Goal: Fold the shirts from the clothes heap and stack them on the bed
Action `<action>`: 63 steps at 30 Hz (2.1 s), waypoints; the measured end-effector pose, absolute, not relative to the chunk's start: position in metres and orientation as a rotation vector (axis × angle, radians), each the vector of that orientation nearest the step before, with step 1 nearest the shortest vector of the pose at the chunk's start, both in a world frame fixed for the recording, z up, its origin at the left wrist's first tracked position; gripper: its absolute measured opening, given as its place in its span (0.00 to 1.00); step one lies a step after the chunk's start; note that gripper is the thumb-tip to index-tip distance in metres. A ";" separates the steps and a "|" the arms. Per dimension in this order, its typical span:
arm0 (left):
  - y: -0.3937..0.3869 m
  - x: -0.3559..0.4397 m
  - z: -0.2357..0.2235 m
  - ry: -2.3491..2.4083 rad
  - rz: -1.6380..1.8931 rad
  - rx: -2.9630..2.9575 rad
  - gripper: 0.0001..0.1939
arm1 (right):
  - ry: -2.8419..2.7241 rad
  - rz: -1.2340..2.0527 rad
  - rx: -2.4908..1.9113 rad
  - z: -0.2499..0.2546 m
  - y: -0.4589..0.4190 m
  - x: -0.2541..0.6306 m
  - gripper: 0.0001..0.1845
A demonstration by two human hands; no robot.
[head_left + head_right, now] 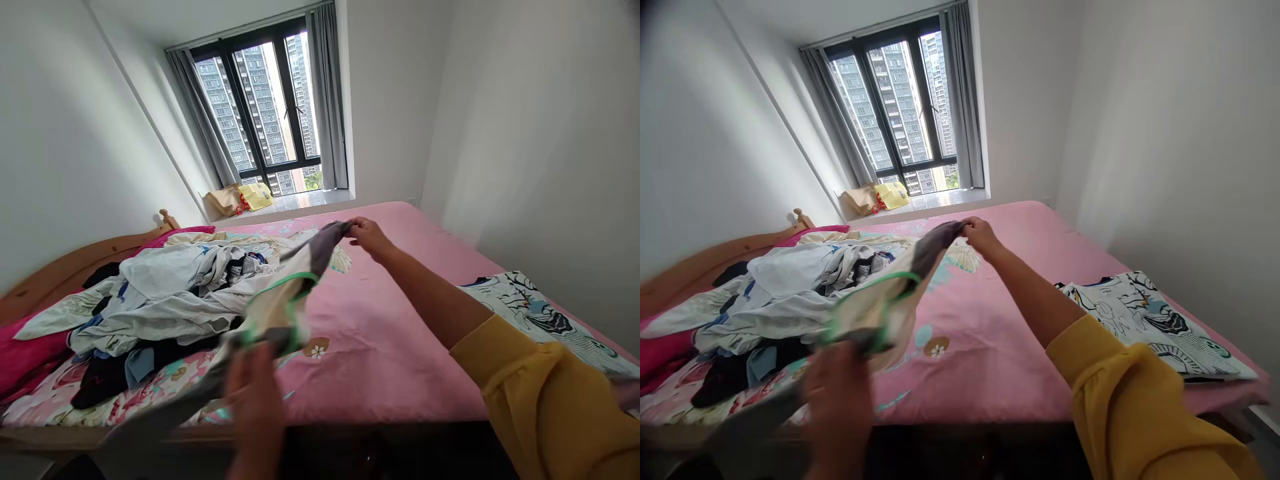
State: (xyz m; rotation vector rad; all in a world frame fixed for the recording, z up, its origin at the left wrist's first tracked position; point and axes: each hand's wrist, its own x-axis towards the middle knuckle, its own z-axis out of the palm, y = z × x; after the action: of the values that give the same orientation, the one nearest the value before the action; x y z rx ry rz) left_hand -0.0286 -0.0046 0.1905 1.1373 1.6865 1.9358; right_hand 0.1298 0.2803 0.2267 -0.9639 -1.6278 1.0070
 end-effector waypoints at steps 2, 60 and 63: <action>0.026 0.033 0.159 1.609 1.711 1.237 0.24 | -1.574 0.890 -1.174 0.209 0.287 0.167 0.23; -0.032 -0.103 -0.038 1.950 1.079 1.118 0.23 | -1.949 0.482 -1.424 -0.011 0.066 0.268 0.13; 0.016 -0.124 -0.008 1.979 1.153 1.274 0.18 | -1.914 0.909 -1.331 0.013 0.051 0.210 0.14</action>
State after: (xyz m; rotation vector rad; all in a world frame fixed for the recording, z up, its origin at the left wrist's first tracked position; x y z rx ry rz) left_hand -0.1238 0.0159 -0.0082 1.2745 1.9792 1.1532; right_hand 0.2096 0.0508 0.0132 -1.3314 -1.9137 0.9085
